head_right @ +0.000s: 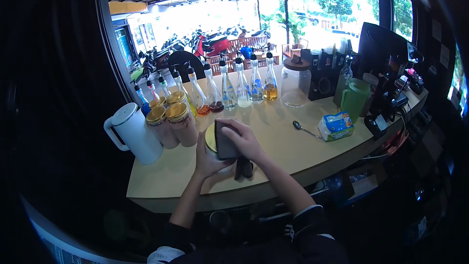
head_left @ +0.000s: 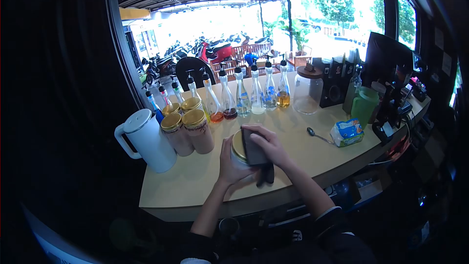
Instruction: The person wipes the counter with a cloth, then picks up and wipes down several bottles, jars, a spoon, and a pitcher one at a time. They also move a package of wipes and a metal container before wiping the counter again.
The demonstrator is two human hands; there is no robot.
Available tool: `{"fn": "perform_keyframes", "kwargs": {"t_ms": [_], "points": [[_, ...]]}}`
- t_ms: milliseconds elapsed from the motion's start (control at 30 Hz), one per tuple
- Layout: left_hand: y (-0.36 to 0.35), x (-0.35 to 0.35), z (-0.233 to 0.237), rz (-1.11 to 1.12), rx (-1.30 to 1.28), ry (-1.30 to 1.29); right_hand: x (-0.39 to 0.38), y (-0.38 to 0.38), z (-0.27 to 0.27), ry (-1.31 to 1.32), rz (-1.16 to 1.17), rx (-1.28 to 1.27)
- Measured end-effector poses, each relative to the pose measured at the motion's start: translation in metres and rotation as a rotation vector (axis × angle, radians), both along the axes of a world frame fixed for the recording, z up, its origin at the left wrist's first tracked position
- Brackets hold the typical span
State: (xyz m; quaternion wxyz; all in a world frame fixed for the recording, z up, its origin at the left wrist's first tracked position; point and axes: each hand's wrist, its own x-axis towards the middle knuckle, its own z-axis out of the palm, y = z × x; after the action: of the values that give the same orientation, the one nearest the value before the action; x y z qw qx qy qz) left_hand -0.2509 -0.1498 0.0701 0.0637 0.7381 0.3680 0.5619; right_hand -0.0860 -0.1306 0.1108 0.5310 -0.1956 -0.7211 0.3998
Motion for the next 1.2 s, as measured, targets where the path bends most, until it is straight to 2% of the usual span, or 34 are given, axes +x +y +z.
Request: {"fn": "perform_keyframes", "kwargs": {"t_ms": [33,67,133,167,233,300,367,400,467,500,567,633,667,733,767,833,900,967,1000,1033,1100,1133,1167,1200], "points": [[0.007,0.002,-0.015,-0.216,-0.111,-0.224,0.003,0.007,-0.001,0.094,0.198,-0.203],[0.003,0.005,-0.015,-0.272,-0.155,-0.319,-0.002,0.019,-0.023,0.096,0.196,-0.196],[0.0,0.008,-0.014,-0.386,-0.247,-0.527,-0.015,0.037,-0.082,0.345,-0.052,-0.366],[0.002,0.008,-0.012,-0.389,-0.24,-0.527,-0.016,0.033,-0.084,0.343,-0.051,-0.359],[0.006,0.007,-0.014,-0.277,-0.06,-0.467,-0.016,0.025,-0.089,0.187,-0.148,-0.329],[0.017,0.007,-0.03,-0.203,-0.018,-0.446,-0.02,0.031,-0.093,0.281,-0.115,-0.401],[0.022,0.012,-0.039,-0.202,0.035,-0.647,-0.025,0.025,-0.085,0.662,0.243,-0.988],[0.025,0.013,-0.043,-0.2,0.035,-0.646,-0.025,0.032,-0.105,0.74,0.316,-0.955],[0.029,0.016,-0.04,-0.092,0.215,-0.531,-0.035,0.029,-0.113,0.805,0.33,-0.987],[0.031,0.015,-0.038,-0.092,0.217,-0.531,-0.039,0.03,-0.116,0.869,0.344,-1.014],[0.033,0.009,-0.035,-0.066,0.218,-0.435,-0.034,0.014,-0.105,0.815,0.272,-1.014],[0.034,0.002,-0.037,-0.03,0.219,-0.411,-0.024,0.011,-0.106,0.676,0.396,-1.063],[0.038,-0.003,-0.037,0.006,0.237,-0.422,-0.018,0.012,-0.109,0.678,0.395,-1.064],[0.036,-0.009,-0.029,0.067,0.226,-0.47,-0.005,0.015,-0.118,0.424,0.37,-0.924],[0.033,-0.016,-0.02,0.124,0.271,-0.44,0.004,0.014,-0.108,0.421,0.367,-0.924],[0.036,-0.032,-0.024,0.099,0.158,-0.499,0.026,0.018,-0.074,0.553,0.318,-0.829],[0.025,-0.03,-0.018,0.047,0.101,-0.535,0.046,0.016,-0.029,0.454,0.075,-0.784],[0.015,-0.029,-0.012,-0.007,0.046,-0.569,0.066,0.038,-0.024,0.291,0.01,-0.581],[0.012,-0.029,-0.011,-0.03,0.014,-0.568,0.072,0.045,-0.023,0.083,-0.164,-0.476],[0.011,-0.029,-0.01,-0.052,-0.017,-0.568,0.077,0.046,-0.023,0.082,-0.162,-0.476],[0.014,-0.031,-0.015,-0.08,-0.012,-0.551,0.084,0.051,-0.023,-0.907,-0.715,0.069],[0.013,-0.031,-0.012,-0.111,-0.009,-0.529,0.079,0.046,-0.024,-1.094,-0.79,0.131],[0.011,-0.029,-0.011,-0.109,-0.007,-0.529,0.074,0.043,-0.024,-1.162,-0.707,0.138],[0.008,-0.026,-0.009,-0.125,-0.015,-0.507,0.065,0.039,-0.026,-0.992,-0.464,0.148]]}}
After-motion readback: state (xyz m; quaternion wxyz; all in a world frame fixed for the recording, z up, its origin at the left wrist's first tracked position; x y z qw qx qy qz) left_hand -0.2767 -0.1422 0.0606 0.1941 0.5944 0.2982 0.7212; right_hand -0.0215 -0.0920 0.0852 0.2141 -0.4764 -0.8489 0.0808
